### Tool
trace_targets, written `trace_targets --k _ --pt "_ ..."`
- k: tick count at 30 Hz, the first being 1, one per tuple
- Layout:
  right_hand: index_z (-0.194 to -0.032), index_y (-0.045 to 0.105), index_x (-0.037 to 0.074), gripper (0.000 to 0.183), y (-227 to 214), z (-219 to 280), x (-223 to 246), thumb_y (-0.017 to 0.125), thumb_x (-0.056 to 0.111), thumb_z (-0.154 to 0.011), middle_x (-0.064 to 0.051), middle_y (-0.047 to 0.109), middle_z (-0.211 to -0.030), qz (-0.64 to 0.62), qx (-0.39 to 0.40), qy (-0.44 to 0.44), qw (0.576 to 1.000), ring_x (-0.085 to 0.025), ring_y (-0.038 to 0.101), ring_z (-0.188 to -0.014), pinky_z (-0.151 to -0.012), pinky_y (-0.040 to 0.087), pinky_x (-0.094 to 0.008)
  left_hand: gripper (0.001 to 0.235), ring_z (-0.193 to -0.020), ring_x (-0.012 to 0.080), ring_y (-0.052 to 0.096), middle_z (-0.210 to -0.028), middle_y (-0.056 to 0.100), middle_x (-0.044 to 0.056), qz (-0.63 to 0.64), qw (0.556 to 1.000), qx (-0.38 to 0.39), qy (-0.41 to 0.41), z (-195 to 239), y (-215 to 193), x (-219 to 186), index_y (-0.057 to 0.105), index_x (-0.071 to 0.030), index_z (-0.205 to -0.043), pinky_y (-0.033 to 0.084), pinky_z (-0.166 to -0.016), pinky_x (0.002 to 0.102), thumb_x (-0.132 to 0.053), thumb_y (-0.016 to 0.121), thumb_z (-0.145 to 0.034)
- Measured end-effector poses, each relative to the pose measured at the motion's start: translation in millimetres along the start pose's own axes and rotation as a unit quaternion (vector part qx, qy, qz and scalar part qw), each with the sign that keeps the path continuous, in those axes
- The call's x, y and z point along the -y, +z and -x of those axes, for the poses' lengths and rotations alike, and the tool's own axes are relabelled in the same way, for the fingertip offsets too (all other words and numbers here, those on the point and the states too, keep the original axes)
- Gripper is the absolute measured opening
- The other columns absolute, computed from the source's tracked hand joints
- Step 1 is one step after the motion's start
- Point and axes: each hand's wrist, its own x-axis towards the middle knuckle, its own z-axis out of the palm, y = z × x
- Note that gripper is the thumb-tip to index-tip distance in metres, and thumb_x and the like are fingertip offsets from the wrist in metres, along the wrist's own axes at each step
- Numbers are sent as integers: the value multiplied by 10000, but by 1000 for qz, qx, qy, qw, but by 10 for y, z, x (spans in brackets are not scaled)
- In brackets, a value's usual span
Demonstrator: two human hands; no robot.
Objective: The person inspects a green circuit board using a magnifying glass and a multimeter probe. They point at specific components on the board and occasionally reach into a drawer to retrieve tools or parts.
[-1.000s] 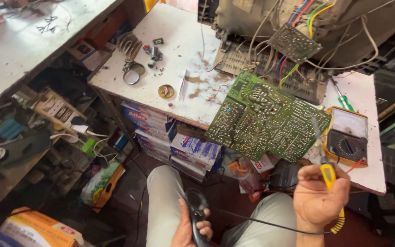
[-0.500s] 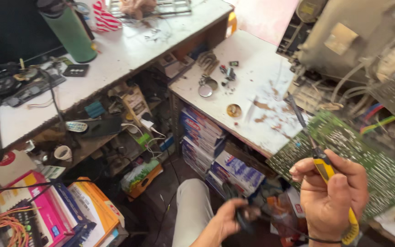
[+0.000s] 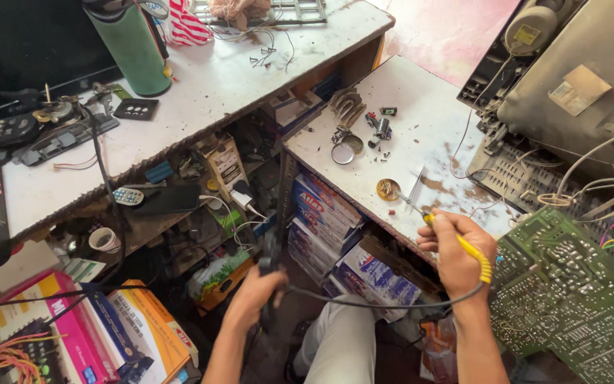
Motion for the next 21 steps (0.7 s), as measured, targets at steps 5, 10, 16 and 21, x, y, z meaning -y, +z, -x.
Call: trace_targets --k 5,10,16,21 --pt "-987 724 -72 272 184 -47 23 615 177 -1002 -143 729 -787 65 13 33 997 -142 675 -619 -584 557 -262 346 -508 144 550 -692 688 78 -115 976 -43 -177 466 -129 -115 606 -9 -1101 438 -470 306 -186 753 -842" --pt "-960 728 -66 284 231 -43 121 613 191 -1003 -138 728 -782 72 3 41 997 -136 670 -614 -587 552 -258 468 -518 161 604 -673 672 106 -249 951 -76 -168 642 -60 -158 607 -38 -1183 466 -489 307 -291 793 -836" --pt "-1146 662 -88 313 -306 475 229 581 202 -1062 -166 730 -893 -125 -39 8 991 -200 684 -729 -678 550 -304 474 -624 124 579 -789 582 63 43 999 -23 22 780 334 68 509 36 -1259 476 -556 300 -195 756 -927" --pt "-1247 610 -108 425 -1695 1438 7 542 290 -1115 -258 693 -893 -214 -159 -91 959 -345 656 -748 -731 513 -420 692 -678 169 672 -925 669 93 132 966 212 59 1061 1131 56 273 -138 -1419 560 -613 312 -81 692 -871"
